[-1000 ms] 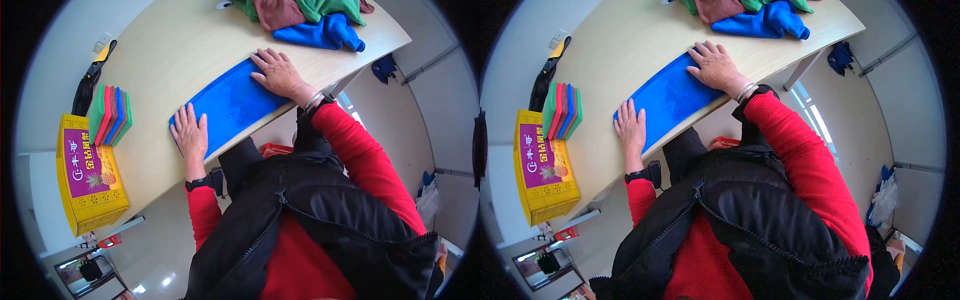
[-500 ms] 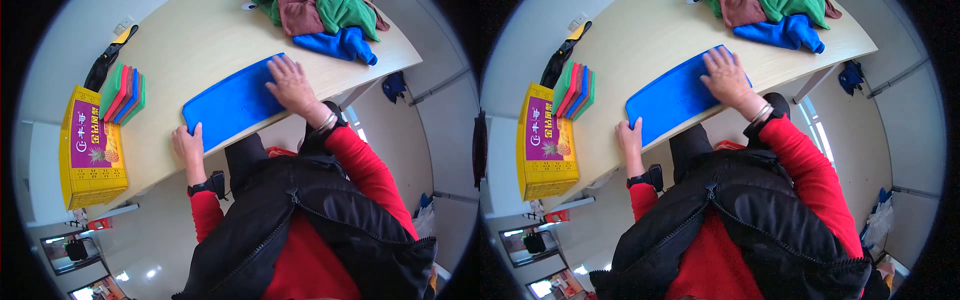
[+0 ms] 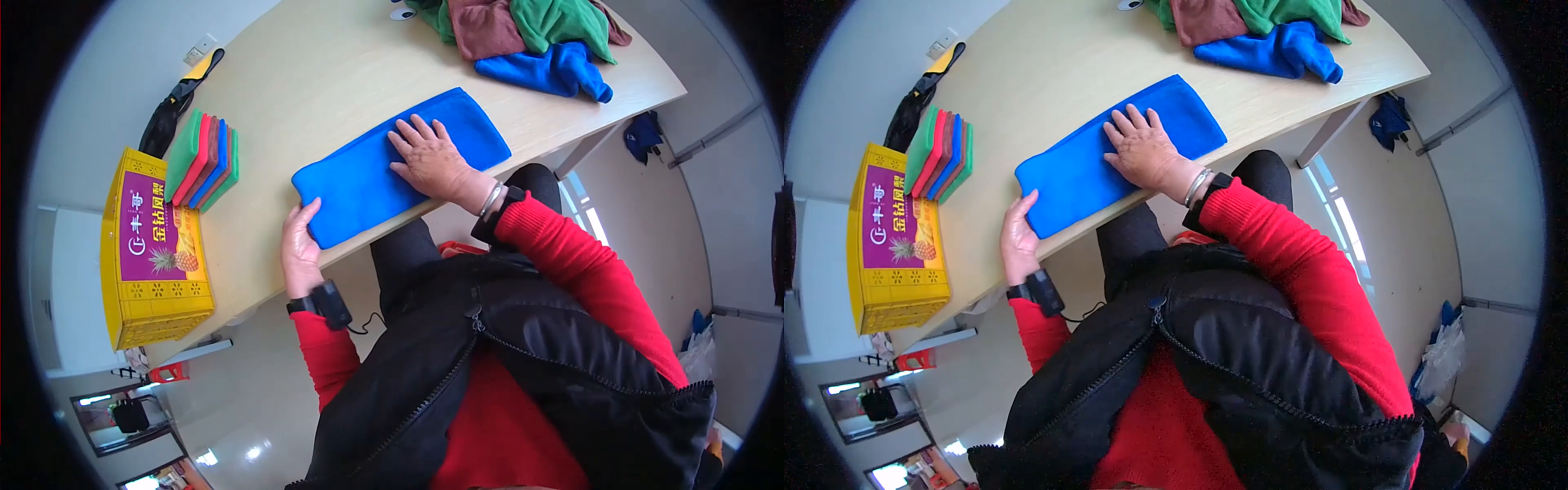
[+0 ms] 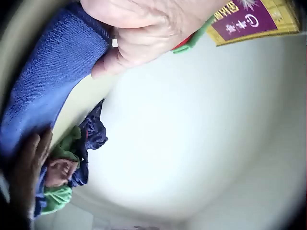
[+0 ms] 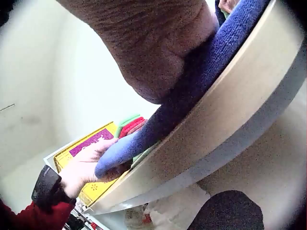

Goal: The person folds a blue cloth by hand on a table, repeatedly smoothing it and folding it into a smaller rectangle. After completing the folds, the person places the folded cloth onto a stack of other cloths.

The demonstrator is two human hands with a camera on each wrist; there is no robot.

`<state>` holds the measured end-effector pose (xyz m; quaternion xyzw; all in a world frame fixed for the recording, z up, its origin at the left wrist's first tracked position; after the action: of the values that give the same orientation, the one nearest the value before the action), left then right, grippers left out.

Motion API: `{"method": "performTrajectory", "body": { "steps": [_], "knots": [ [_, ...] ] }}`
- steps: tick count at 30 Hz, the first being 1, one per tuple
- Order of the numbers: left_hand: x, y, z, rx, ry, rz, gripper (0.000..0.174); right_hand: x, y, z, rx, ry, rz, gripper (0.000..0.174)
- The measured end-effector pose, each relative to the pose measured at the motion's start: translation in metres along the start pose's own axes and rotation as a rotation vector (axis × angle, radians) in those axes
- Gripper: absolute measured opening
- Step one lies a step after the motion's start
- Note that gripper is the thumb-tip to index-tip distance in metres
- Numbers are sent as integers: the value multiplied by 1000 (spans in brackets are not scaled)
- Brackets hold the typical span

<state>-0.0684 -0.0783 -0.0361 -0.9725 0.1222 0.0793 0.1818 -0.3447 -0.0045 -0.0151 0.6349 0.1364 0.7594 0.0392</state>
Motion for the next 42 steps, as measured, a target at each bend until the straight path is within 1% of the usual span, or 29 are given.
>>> {"method": "performTrajectory", "body": {
  "steps": [3,4,7,8,11,16,19,20,22,23,25,26,27,29,30,33,34,37,38,39,41,42],
  "knots": [
    [3,-2,-7,98,-210,22,48,0,4,6,10,-13,2,59],
    [4,-3,-9,100,-208,24,48,-1,5,10,24,-15,-3,58],
    [-19,-27,-43,-60,-206,24,47,-4,8,25,51,-17,-10,57],
    [-24,-31,-50,-59,-206,23,47,-6,10,33,59,-33,-18,57],
    [-38,-35,-72,-191,-105,40,46,-10,15,49,76,-63,-33,56],
    [-85,-19,-90,-236,-65,110,38,-11,10,54,77,-74,-70,54],
    [-120,3,-94,-277,143,198,23,-2,-4,49,97,-94,-83,53],
    [-131,13,-93,-277,145,207,23,5,-17,51,163,-81,-59,50],
    [-155,30,-81,-246,340,268,16,16,-46,56,294,-48,-3,46],
    [-169,34,-75,-242,342,276,16,16,-57,53,285,-48,-2,46],
    [-195,42,-58,-234,611,202,21,16,-75,49,327,45,-51,39],
    [-207,45,-51,-235,617,211,21,17,-79,47,346,90,-80,36],
    [-217,48,-44,-250,708,185,22,21,-81,45,336,89,-85,36],
    [-232,55,-32,-280,889,129,25,26,-85,40,349,97,53,33],
    [-238,57,-26,-282,896,138,25,26,-88,38,354,103,123,32],
    [-250,62,-11,-393,1064,98,34,21,-92,34,373,100,104,31],
    [-251,64,-6,-391,1070,105,34,19,-94,34,390,98,98,31],
    [-256,54,-7,-474,1120,40,36,25,-94,31,387,101,119,35],
    [-257,48,-11,-474,1124,45,36,27,-94,31,389,100,130,37],
    [-254,43,-15,-366,999,80,36,23,-94,31,385,101,128,37],
    [-249,27,-24,-151,746,145,35,13,-95,29,372,94,-55,45],
    [-239,23,-25,-151,752,148,35,12,-95,28,362,91,-148,50]
  ]
}}
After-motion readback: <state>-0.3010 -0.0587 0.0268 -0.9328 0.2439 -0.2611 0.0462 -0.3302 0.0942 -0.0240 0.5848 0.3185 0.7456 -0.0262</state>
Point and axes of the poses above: each hand's wrist, its own y-axis towards the middle knuckle, its own x-axis out of the back of the hand, z = x × y, the point moved 3 cm from there along y, towards the middle knuckle, and after that the axes turned 5 degrees about x, right-handed, at the moved point
